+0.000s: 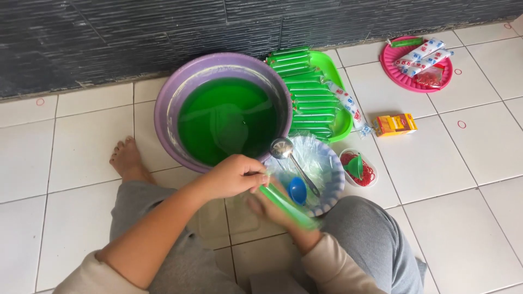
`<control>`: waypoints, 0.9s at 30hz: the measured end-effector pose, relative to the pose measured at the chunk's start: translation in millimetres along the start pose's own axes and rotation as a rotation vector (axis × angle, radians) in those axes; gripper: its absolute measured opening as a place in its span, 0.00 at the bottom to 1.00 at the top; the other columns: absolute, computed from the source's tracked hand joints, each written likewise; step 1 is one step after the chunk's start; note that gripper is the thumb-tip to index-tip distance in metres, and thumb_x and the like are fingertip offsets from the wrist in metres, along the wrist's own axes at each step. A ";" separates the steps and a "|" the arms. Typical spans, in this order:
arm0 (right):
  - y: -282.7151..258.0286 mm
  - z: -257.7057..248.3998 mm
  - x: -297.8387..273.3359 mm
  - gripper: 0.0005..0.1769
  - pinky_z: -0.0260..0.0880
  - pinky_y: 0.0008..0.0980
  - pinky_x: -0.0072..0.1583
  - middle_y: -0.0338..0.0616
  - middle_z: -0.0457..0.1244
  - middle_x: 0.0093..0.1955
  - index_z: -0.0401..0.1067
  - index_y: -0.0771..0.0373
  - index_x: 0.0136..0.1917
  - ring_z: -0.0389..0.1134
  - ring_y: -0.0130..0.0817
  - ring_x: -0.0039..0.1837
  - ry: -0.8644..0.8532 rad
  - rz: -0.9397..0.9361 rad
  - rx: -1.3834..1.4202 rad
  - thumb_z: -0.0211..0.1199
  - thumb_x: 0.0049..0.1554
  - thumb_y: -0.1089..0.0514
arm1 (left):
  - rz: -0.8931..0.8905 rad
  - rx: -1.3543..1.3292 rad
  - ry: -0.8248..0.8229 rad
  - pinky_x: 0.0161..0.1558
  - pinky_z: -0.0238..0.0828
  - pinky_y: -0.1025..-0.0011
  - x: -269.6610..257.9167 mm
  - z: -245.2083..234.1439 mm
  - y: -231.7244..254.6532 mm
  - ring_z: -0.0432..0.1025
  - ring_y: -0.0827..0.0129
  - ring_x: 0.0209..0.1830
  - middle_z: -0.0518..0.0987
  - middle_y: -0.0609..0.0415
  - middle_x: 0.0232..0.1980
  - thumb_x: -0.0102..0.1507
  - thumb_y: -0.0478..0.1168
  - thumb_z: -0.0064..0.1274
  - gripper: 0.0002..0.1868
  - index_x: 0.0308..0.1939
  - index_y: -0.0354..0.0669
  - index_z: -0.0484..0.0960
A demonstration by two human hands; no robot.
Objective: The person fills small plastic bags with a green liquid from a large purple bowl using a ladle and a funnel, then ties each bag shut by hand and places it onto a green tray.
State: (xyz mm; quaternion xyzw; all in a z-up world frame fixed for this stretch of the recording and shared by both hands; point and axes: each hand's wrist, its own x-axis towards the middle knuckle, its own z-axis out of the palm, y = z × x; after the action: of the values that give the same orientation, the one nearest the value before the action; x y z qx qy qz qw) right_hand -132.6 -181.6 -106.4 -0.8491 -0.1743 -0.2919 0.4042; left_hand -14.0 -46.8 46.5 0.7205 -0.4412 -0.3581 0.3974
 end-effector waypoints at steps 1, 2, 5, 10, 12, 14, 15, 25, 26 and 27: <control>-16.5 0.5 1.7 0.14 0.68 0.62 0.44 0.65 0.66 0.48 0.70 0.66 0.48 0.66 0.73 0.49 0.006 0.000 -0.002 0.71 0.51 0.62 | 0.001 0.005 -0.004 0.27 0.63 0.76 -0.9 -5.2 5.2 0.67 0.74 0.20 0.81 0.62 0.21 0.63 0.39 0.52 0.09 0.36 0.47 0.88; -35.0 0.6 -0.1 0.13 0.69 0.53 0.51 0.59 0.64 0.53 0.67 0.66 0.53 0.66 0.61 0.54 -0.094 -0.004 0.102 0.65 0.57 0.60 | -0.090 0.029 -0.021 0.30 0.62 0.76 -3.6 -7.2 9.2 0.67 0.77 0.23 0.82 0.63 0.24 0.65 0.43 0.52 0.10 0.34 0.48 0.87; -28.9 -2.2 -24.6 0.09 0.68 0.41 0.55 0.49 0.60 0.54 0.67 0.59 0.55 0.66 0.46 0.54 -0.013 -0.133 0.135 0.60 0.60 0.60 | -0.138 0.041 -0.090 0.31 0.56 0.76 -9.6 -6.1 -0.3 0.63 0.81 0.24 0.77 0.65 0.24 0.67 0.47 0.52 0.12 0.34 0.50 0.87; 27.3 -1.0 -27.2 0.08 0.70 0.47 0.54 0.47 0.61 0.45 0.64 0.61 0.47 0.64 0.45 0.46 0.340 -0.321 -0.179 0.61 0.62 0.56 | -0.105 0.012 -0.293 0.36 0.55 0.78 -25.0 -1.1 13.1 0.63 0.81 0.27 0.77 0.70 0.30 0.67 0.47 0.51 0.11 0.33 0.54 0.85; 49.3 35.3 -42.5 0.30 0.62 0.43 0.57 0.47 0.62 0.46 0.68 0.59 0.41 0.63 0.44 0.53 -0.022 0.158 0.005 0.46 0.65 0.31 | -0.051 0.001 -0.268 0.37 0.61 0.77 -25.9 2.4 7.8 0.70 0.81 0.30 0.82 0.67 0.33 0.67 0.47 0.52 0.11 0.35 0.51 0.87; 9.5 53.8 -67.1 0.18 0.64 0.41 0.52 0.47 0.64 0.48 0.66 0.59 0.49 0.66 0.44 0.50 -0.097 0.201 0.088 0.57 0.62 0.41 | -0.044 0.060 -0.223 0.40 0.64 0.76 -29.1 0.1 3.4 0.73 0.78 0.35 0.83 0.65 0.36 0.65 0.46 0.54 0.10 0.34 0.51 0.87; -9.7 63.2 -79.7 0.18 0.67 0.40 0.48 0.47 0.65 0.49 0.64 0.58 0.56 0.69 0.44 0.46 -0.176 0.248 0.172 0.67 0.59 0.52 | -0.038 0.114 -0.180 0.43 0.67 0.75 -30.2 -1.1 0.6 0.76 0.75 0.39 0.83 0.63 0.39 0.64 0.45 0.55 0.09 0.33 0.50 0.87; -44.3 -20.9 -22.1 0.14 0.45 0.15 0.29 0.26 0.56 0.37 0.61 0.56 0.44 0.48 0.16 0.24 0.065 1.264 2.455 0.54 0.67 0.47 | 0.172 0.561 -0.203 0.47 0.56 0.64 -50.1 11.0 -7.3 0.60 0.67 0.38 0.62 0.65 0.33 0.63 0.49 0.56 0.12 0.26 0.56 0.82; -37.0 -17.5 -27.7 0.12 0.42 0.15 0.28 0.22 0.52 0.34 0.63 0.53 0.46 0.45 0.13 0.24 -0.118 1.364 2.288 0.55 0.67 0.46 | 0.184 0.584 -0.258 0.51 0.55 0.61 -51.4 16.1 -8.6 0.60 0.64 0.42 0.62 0.64 0.36 0.62 0.49 0.57 0.08 0.30 0.59 0.86; -29.5 -14.0 -33.4 0.11 0.38 0.15 0.28 0.19 0.48 0.31 0.66 0.51 0.48 0.41 0.11 0.24 -0.292 1.446 2.110 0.56 0.66 0.44 | 0.196 0.608 -0.313 0.54 0.55 0.58 -52.5 21.3 -10.1 0.60 0.60 0.45 0.63 0.62 0.39 0.61 0.49 0.58 0.06 0.33 0.62 0.90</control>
State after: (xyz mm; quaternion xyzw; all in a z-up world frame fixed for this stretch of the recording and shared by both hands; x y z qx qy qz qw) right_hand -179.0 -176.5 -103.4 -0.0452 0.1355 0.3659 0.9196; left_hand -47.5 -1.0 37.2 0.6964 -0.6503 -0.2766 0.1250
